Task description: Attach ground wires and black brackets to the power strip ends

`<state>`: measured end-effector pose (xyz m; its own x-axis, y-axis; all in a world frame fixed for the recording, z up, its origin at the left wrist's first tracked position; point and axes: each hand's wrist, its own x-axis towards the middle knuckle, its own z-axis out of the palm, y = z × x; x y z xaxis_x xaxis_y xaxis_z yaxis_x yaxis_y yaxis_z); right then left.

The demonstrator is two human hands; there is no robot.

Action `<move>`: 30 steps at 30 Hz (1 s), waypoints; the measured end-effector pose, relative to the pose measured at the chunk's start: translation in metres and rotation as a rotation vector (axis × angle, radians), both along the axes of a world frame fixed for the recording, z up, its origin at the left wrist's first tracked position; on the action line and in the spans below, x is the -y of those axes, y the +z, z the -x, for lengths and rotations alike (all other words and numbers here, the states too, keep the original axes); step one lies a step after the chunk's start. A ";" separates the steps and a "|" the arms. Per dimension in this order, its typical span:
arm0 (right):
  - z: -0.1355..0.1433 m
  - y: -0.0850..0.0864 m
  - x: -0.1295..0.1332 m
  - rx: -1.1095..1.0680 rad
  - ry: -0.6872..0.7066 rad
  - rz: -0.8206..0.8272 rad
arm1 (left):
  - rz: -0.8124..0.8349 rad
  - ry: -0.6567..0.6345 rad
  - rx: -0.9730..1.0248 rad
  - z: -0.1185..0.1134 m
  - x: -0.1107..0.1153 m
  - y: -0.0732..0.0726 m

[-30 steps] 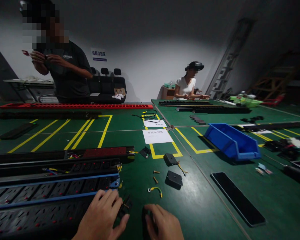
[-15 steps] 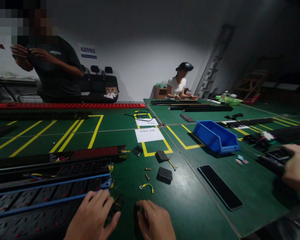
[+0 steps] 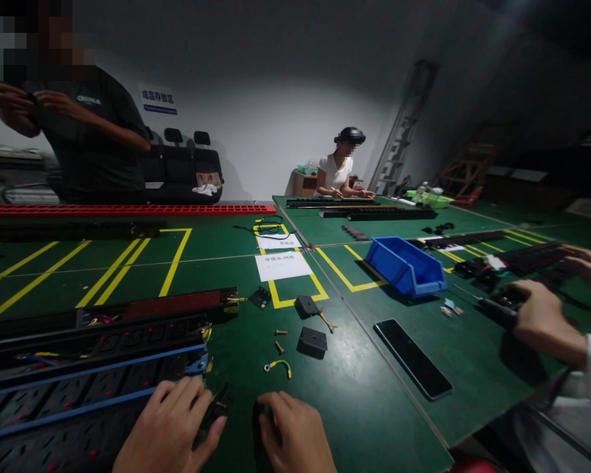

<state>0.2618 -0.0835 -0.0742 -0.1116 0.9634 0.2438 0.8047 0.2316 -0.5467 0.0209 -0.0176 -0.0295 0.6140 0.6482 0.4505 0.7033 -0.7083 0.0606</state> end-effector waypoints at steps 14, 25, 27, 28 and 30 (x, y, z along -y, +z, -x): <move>-0.004 0.013 0.005 0.000 0.045 0.045 | -0.013 -0.005 0.014 -0.001 0.001 0.004; -0.054 0.094 -0.052 0.346 0.057 0.120 | -0.080 -0.065 0.285 0.000 0.002 0.029; -0.055 0.092 -0.070 0.359 0.086 0.105 | -0.106 -0.100 0.321 0.001 0.004 0.032; -0.055 0.089 -0.078 0.364 0.094 0.092 | -0.115 -0.127 0.335 0.001 0.006 0.032; -0.054 0.077 -0.091 0.377 0.086 0.066 | -0.129 -0.200 0.350 0.001 0.012 0.030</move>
<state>0.3157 0.0076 0.0024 -0.2626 0.9588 0.1079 0.9311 0.2812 -0.2324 0.0200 -0.0297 0.0003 0.5177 0.4563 0.7238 0.5041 -0.8462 0.1729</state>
